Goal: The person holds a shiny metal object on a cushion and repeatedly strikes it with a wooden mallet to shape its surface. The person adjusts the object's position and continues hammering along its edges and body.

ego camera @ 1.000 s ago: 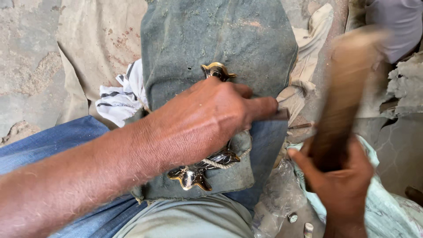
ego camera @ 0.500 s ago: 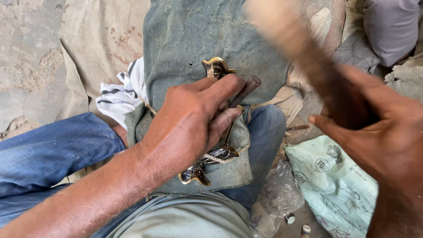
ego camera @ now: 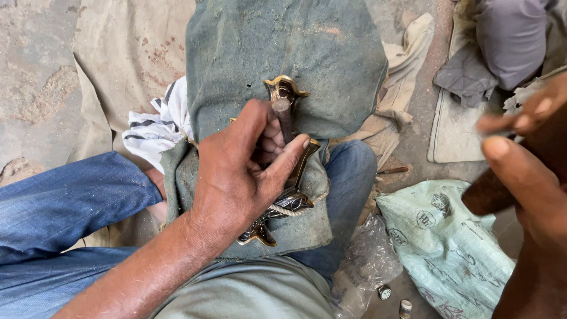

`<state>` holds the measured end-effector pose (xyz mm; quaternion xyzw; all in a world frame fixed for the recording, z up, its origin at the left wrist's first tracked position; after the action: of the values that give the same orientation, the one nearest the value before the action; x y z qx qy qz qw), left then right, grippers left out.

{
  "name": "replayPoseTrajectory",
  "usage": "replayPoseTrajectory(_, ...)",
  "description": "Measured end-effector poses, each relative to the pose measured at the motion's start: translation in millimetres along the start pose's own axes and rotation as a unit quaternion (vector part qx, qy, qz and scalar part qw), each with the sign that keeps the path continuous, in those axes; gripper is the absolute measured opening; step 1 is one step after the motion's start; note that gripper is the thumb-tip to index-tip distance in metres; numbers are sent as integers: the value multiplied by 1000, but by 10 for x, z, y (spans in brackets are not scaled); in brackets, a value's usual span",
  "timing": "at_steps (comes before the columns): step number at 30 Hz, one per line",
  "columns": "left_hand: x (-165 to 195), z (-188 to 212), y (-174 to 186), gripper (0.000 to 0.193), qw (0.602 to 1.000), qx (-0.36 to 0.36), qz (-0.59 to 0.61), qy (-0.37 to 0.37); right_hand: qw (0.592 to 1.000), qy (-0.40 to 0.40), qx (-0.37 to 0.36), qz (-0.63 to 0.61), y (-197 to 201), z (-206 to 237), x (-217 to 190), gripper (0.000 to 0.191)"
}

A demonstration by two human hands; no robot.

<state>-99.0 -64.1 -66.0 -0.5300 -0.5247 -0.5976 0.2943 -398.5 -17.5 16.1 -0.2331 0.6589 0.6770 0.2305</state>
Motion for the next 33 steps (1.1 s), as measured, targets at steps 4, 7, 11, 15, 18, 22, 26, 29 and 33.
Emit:
replayPoseTrajectory(4, 34, 43, -3, 31, 999, 26, -31, -6, 995, 29, -53, 83, -84, -362, -261, 35)
replayPoseTrajectory(7, 32, 33, -2, 32, 1000, 23, -15, 2, 955, 201, -50, 211, -193, -492, -847, 44)
replayPoseTrajectory(11, 98, 37, 2, 30, 999, 32, -21, -20, 978, 120, -18, 172, -229, -631, -1031, 37)
replayPoseTrajectory(15, 146, 31, -28, 27, 998, 18, -39, -45, 951, 138, -177, 214, -365, -592, -940, 58)
replayPoseTrajectory(18, 101, -32, -52, 29, 999, -16, -29, -28, 953, 103, -176, 224, -311, -553, -641, 56)
replayPoseTrajectory(22, 122, -103, -62, 28, 998, -46, -40, -27, 947, 141, -157, 242, -356, -476, -543, 55)
replayPoseTrajectory(26, 212, -146, -77, 33, 994, -67, -54, -69, 993, -18, -78, 83, -287, -422, -412, 36)
replayPoseTrajectory(29, 265, -163, -106, 31, 989, -92, -61, -97, 955, 5, -157, 253, -390, -250, -413, 41)
replayPoseTrajectory(33, 356, -188, -170, 34, 977, -145, -84, -129, 998, -56, -30, 11, -272, 45, -95, 26)
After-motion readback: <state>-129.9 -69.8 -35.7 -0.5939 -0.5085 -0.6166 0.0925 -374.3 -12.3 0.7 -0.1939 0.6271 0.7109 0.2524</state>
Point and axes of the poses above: each hand's wrist, its own z-axis away from the middle knuckle, its own y-axis out of the back of the hand, x = y × z, the point moved 8 cm from there along -z, towards the middle knuckle, and after that the axes turned 4 degrees about -x, right-handed, at the moved point
